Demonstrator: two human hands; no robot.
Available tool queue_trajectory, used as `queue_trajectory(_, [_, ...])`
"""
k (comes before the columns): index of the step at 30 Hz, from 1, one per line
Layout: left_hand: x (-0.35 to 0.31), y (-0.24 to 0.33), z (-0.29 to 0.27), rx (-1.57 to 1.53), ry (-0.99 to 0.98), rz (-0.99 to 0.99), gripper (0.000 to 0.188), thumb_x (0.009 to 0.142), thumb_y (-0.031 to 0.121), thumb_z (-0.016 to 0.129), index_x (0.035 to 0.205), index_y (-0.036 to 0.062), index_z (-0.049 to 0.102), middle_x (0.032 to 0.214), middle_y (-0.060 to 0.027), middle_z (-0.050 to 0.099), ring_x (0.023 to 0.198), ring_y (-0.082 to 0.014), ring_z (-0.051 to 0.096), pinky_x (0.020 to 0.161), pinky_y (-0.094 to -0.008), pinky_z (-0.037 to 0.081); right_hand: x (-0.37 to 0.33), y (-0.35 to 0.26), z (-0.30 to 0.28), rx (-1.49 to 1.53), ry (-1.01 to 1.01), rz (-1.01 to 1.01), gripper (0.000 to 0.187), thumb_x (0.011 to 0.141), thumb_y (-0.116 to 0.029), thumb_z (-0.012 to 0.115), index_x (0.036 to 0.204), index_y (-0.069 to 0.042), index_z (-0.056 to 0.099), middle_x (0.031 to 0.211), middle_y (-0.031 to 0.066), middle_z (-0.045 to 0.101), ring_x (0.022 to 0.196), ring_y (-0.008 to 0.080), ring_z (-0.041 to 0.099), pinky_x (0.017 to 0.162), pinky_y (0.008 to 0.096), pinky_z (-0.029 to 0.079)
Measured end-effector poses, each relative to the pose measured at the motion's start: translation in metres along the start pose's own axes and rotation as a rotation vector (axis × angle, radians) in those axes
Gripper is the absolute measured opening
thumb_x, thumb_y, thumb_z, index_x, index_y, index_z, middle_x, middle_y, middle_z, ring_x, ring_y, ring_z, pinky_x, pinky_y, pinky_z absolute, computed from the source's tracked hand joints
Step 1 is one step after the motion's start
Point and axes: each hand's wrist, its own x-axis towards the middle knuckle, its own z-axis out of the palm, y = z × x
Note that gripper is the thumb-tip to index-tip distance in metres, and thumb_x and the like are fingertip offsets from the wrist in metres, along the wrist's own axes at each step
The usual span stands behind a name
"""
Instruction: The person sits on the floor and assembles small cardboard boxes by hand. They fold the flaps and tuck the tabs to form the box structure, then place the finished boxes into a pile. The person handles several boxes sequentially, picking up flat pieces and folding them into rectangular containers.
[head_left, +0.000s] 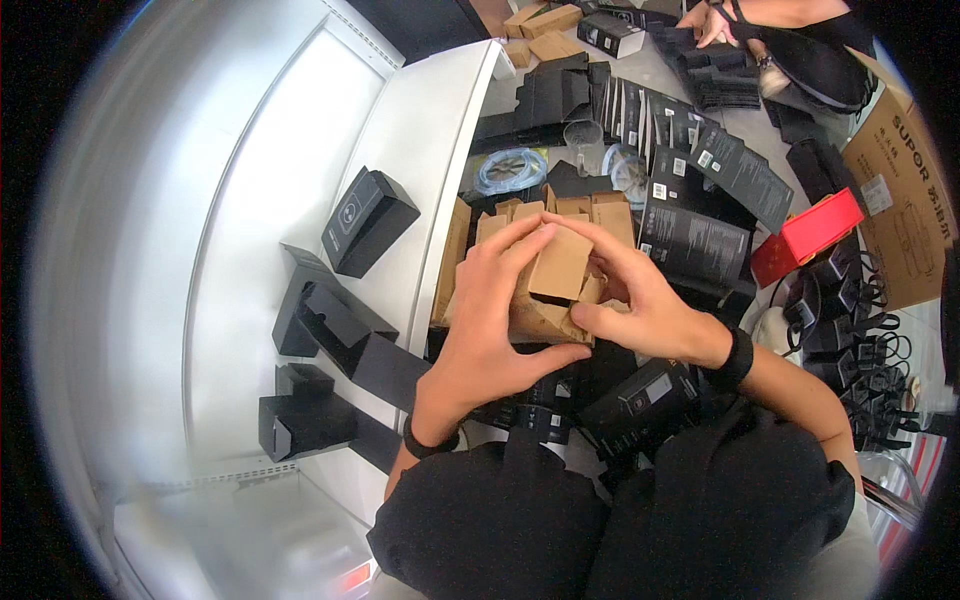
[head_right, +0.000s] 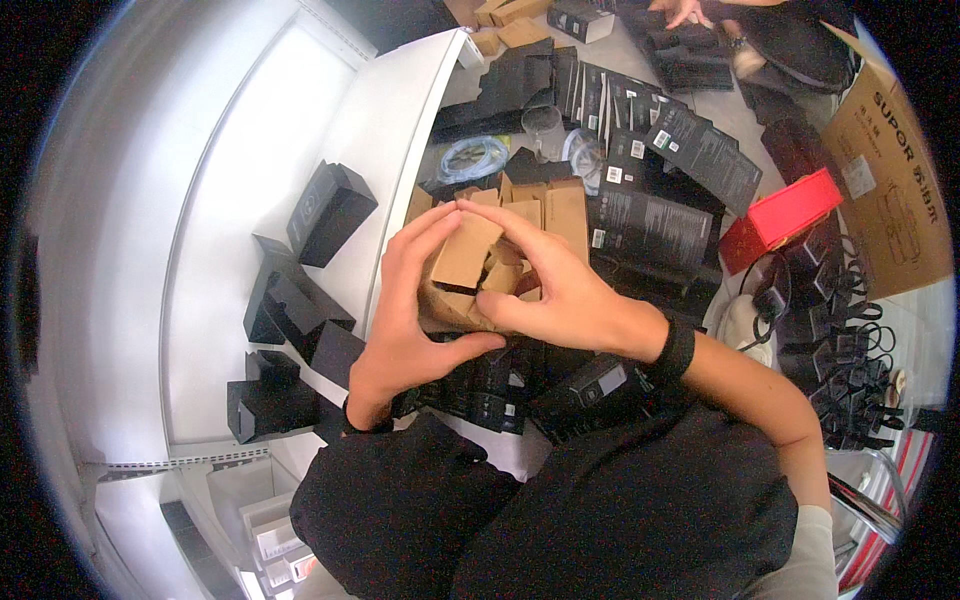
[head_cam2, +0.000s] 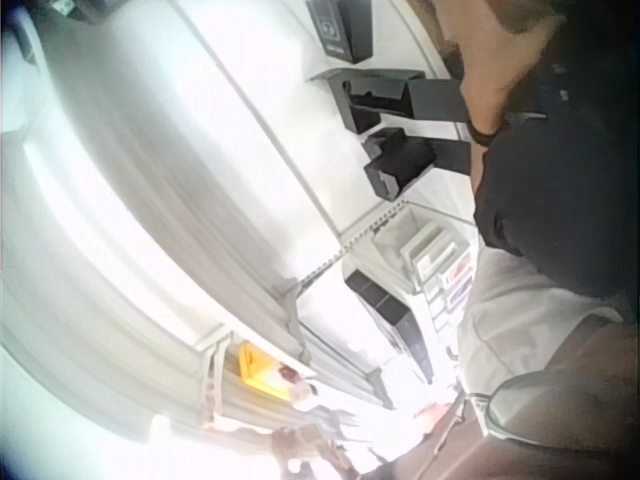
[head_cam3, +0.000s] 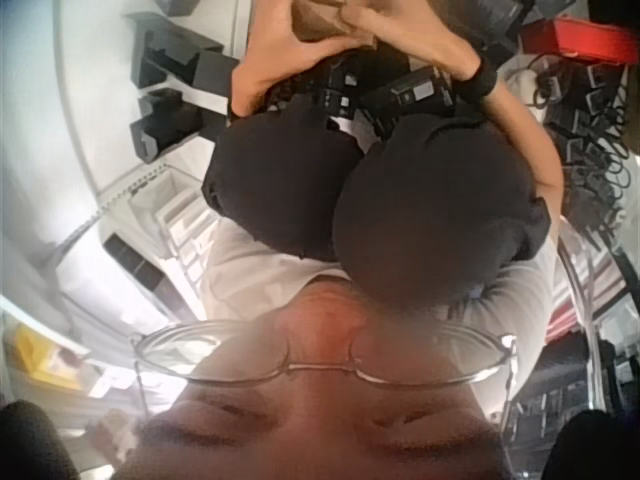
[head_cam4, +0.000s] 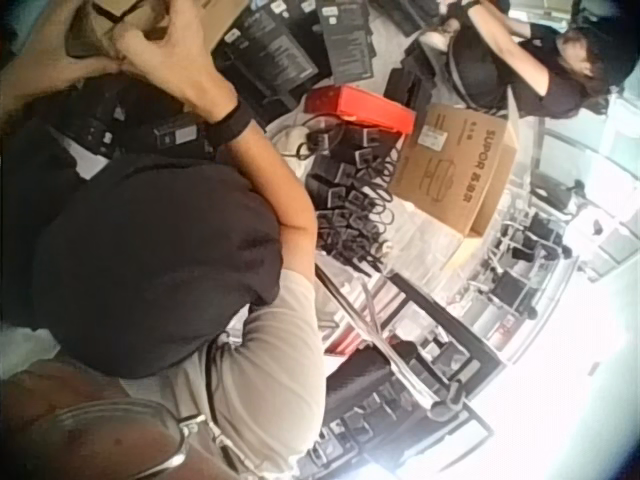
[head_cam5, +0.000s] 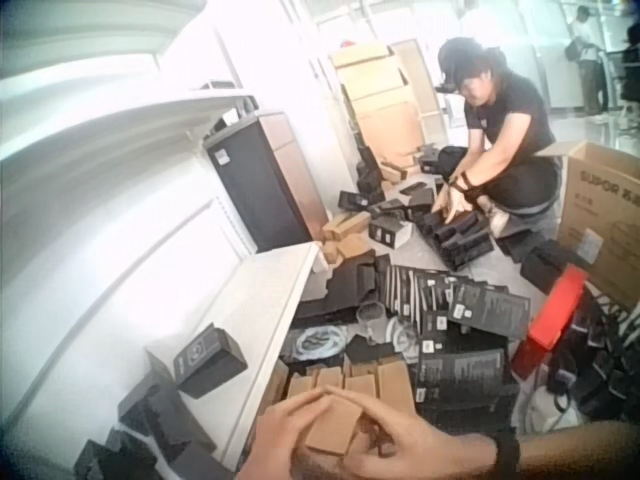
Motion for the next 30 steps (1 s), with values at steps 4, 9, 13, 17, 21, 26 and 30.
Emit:
queue_trajectory(4, [-0.006,0.002,-0.013,-0.059,0.035,-0.066,0.113,0.061,0.024,0.101,0.156,0.0079,0.042,0.150,-0.0178,0.045,0.138,-0.0378,0.047,0.115,-0.0465,0.038,0.004,-0.036,-0.003,-0.147,-0.047,-0.117,0.085,0.088,-0.009,0.065,0.164,-0.010,0.028,0.143,0.0179,0.057,0.128,0.0317,0.062,0.094,0.0396,0.058])
queue_trajectory(9, [-0.006,0.004,-0.019,-0.231,0.188,0.028,0.112,0.059,0.024,0.103,0.152,0.0055,0.043,0.144,-0.0167,0.044,0.135,-0.0329,0.049,0.111,-0.0440,0.043,0.012,-0.071,-0.002,-0.351,-0.099,-0.345,0.079,0.086,-0.003,0.062,0.160,-0.005,0.032,0.147,0.0251,0.054,0.133,0.0375,0.060,0.104,0.0435,0.054])
queue_trajectory(13, [-0.016,0.000,-0.005,-0.360,0.410,0.032,0.107,0.058,0.021,0.104,0.143,0.0039,0.042,0.133,-0.0140,0.046,0.124,-0.0273,0.052,0.105,-0.0399,0.045,0.008,-0.091,0.007,-0.456,0.003,-0.386,0.053,0.085,-0.001,0.064,0.137,-0.003,0.052,0.135,0.0205,0.059,0.121,0.0389,0.064,0.099,0.0424,0.056])
queue_trajectory(17, [-0.016,-0.004,0.007,-0.177,0.523,0.121,0.102,0.057,0.022,0.104,0.141,0.0039,0.047,0.129,-0.0148,0.046,0.117,-0.0290,0.054,0.100,-0.0403,0.047,0.000,-0.104,0.011,-0.873,0.022,-0.478,0.031,0.081,-0.005,0.072,0.109,-0.004,0.059,0.128,0.0163,0.058,0.112,0.0384,0.064,0.087,0.0449,0.057])
queue_trajectory(21, [-0.014,0.000,0.006,-0.033,0.470,0.175,0.089,0.059,0.023,0.102,0.133,0.0059,0.057,0.128,-0.0155,0.046,0.114,-0.0290,0.054,0.096,-0.0399,0.047,-0.004,-0.110,0.009,-0.825,-0.033,-0.440,0.029,0.084,-0.008,0.076,0.106,-0.005,0.057,0.127,0.0154,0.056,0.107,0.0369,0.063,0.082,0.0449,0.057])
queue_trajectory(26, [-0.015,-0.009,0.016,0.057,0.478,0.229,0.082,0.060,0.023,0.101,0.129,0.0076,0.058,0.125,-0.0150,0.047,0.111,-0.0294,0.056,0.093,-0.0404,0.047,-0.009,-0.102,0.000,-0.882,-0.134,-0.448,0.028,0.082,-0.009,0.081,0.098,-0.009,0.059,0.122,0.0082,0.061,0.106,0.0325,0.060,0.086,0.0420,0.054])
queue_trajectory(30, [-0.015,-0.006,0.021,0.063,0.473,0.266,0.080,0.059,0.024,0.101,0.126,0.0079,0.060,0.122,-0.0161,0.051,0.110,-0.0301,0.058,0.093,-0.0413,0.048,-0.009,-0.096,-0.005,-0.946,-0.184,-0.579,0.028,0.079,-0.013,0.082,0.094,-0.011,0.059,0.114,0.0015,0.064,0.100,0.0276,0.058,0.087,0.0394,0.052])
